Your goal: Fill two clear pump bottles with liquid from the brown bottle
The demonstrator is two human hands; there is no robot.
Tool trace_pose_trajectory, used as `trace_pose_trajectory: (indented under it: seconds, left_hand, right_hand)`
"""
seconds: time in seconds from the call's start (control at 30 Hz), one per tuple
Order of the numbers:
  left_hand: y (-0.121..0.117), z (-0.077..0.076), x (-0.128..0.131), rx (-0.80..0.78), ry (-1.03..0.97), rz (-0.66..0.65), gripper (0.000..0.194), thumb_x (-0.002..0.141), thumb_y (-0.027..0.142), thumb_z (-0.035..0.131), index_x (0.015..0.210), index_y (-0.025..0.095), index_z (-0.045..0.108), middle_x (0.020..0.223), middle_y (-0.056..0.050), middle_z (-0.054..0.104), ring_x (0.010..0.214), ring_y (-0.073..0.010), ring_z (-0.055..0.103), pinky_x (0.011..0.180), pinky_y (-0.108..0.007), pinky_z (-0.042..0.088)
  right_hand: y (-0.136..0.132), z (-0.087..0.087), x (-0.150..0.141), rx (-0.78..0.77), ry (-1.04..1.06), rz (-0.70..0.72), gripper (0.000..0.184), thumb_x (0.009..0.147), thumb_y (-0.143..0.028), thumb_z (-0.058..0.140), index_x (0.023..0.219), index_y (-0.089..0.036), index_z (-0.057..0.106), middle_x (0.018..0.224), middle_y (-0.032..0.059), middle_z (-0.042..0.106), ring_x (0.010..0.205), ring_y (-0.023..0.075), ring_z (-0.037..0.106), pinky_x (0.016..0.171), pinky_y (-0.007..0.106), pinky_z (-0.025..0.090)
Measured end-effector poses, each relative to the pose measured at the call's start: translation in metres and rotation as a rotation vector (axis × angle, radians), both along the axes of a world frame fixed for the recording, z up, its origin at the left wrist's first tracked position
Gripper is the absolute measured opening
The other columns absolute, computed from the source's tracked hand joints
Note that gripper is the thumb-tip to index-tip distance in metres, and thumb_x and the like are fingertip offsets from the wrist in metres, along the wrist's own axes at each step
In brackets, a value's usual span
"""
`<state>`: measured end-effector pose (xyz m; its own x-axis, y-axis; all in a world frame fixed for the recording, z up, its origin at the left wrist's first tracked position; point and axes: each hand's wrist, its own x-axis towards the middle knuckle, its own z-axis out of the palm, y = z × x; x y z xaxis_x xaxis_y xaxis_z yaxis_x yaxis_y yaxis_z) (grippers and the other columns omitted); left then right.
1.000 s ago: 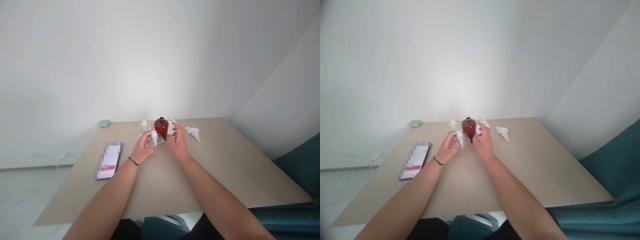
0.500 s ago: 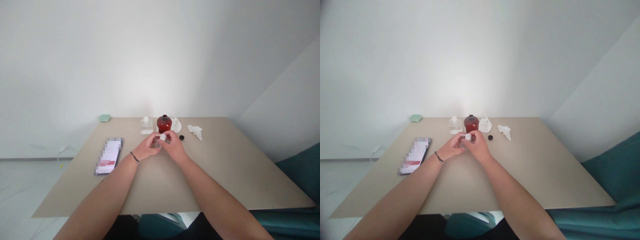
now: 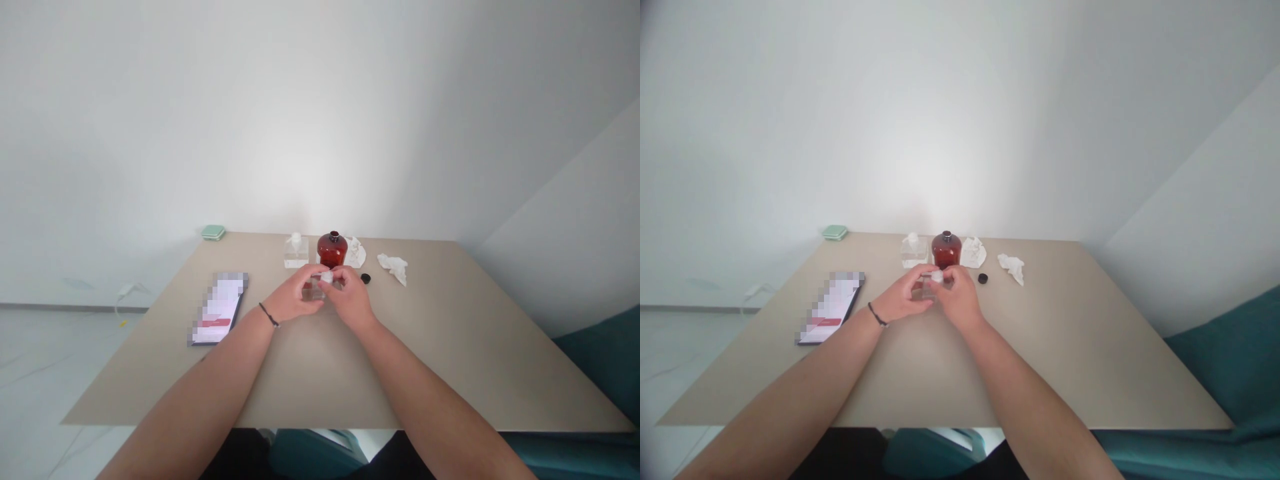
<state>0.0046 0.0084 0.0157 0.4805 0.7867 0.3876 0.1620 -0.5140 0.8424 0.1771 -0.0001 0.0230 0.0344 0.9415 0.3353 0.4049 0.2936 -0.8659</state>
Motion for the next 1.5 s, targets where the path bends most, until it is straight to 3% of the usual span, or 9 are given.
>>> trace_pose_trajectory:
  seconds: [0.13, 0.37, 0.57, 0.93, 1.17, 1.5]
  left_hand:
    - [0.001, 0.0, -0.002, 0.006, 0.03, 0.009, 0.061, 0.073, 0.017, 0.069, 0.132, 0.024, 0.053, 0.134, -0.01, 0.055, 0.126, -0.0266, 0.055, 0.103, -0.039, 0.051]
    - [0.002, 0.001, -0.006, -0.003, 0.049, -0.009, 0.061, 0.075, 0.017, 0.068, 0.133, 0.024, 0.052, 0.137, -0.01, 0.055, 0.127, -0.0275, 0.055, 0.103, -0.039, 0.05]
    - [0.003, -0.001, -0.007, -0.008, 0.045, -0.026, 0.078, 0.077, 0.023, 0.073, 0.145, 0.027, 0.037, 0.147, -0.013, 0.045, 0.134, -0.0287, 0.049, 0.107, -0.043, 0.047]
    - [0.003, -0.001, -0.01, 0.063, 0.115, -0.045, 0.075, 0.081, 0.025, 0.072, 0.147, 0.026, 0.036, 0.15, -0.012, 0.044, 0.138, -0.0293, 0.046, 0.116, -0.048, 0.04]
    - [0.002, -0.005, -0.01, 0.078, 0.116, -0.03, 0.078, 0.079, 0.024, 0.074, 0.147, 0.027, 0.036, 0.149, -0.012, 0.045, 0.137, -0.0291, 0.047, 0.115, -0.047, 0.041]
    - [0.0, 0.008, -0.009, 0.272, 0.235, -0.064, 0.062, 0.085, 0.02, 0.066, 0.142, 0.027, 0.043, 0.142, -0.012, 0.053, 0.132, -0.0274, 0.051, 0.114, -0.048, 0.039]
  right_hand:
    - [-0.002, 0.0, 0.002, 0.026, -0.008, 0.026, 0.013, 0.076, -0.034, 0.066, 0.078, -0.023, 0.059, 0.092, 0.0025, 0.063, 0.088, 0.0207, 0.059, 0.083, 0.037, 0.048]
    - [-0.005, 0.003, 0.007, 0.088, -0.049, 0.191, 0.016, 0.087, -0.034, 0.057, 0.092, -0.022, 0.067, 0.101, 0.0062, 0.065, 0.099, 0.0225, 0.061, 0.093, 0.04, 0.047]
    - [-0.002, -0.005, 0.006, 0.11, 0.037, 0.208, 0.021, 0.086, -0.031, 0.059, 0.104, -0.024, 0.067, 0.11, 0.0066, 0.065, 0.107, 0.0232, 0.06, 0.095, 0.04, 0.047]
    - [-0.002, -0.006, 0.006, 0.12, 0.069, 0.164, 0.012, 0.081, -0.028, 0.061, 0.092, -0.023, 0.064, 0.101, 0.0038, 0.064, 0.099, 0.0221, 0.06, 0.091, 0.039, 0.046]
    - [0.0, -0.016, 0.005, 0.007, 0.175, 0.114, 0.025, 0.074, -0.033, 0.071, 0.095, -0.023, 0.058, 0.1, 0.0032, 0.064, 0.094, 0.0221, 0.061, 0.091, 0.041, 0.047]
    - [0.001, -0.013, 0.011, 0.132, 0.146, 0.174, 0.012, 0.082, -0.032, 0.066, 0.091, -0.024, 0.066, 0.101, 0.0051, 0.063, 0.1, 0.0222, 0.061, 0.095, 0.042, 0.047]
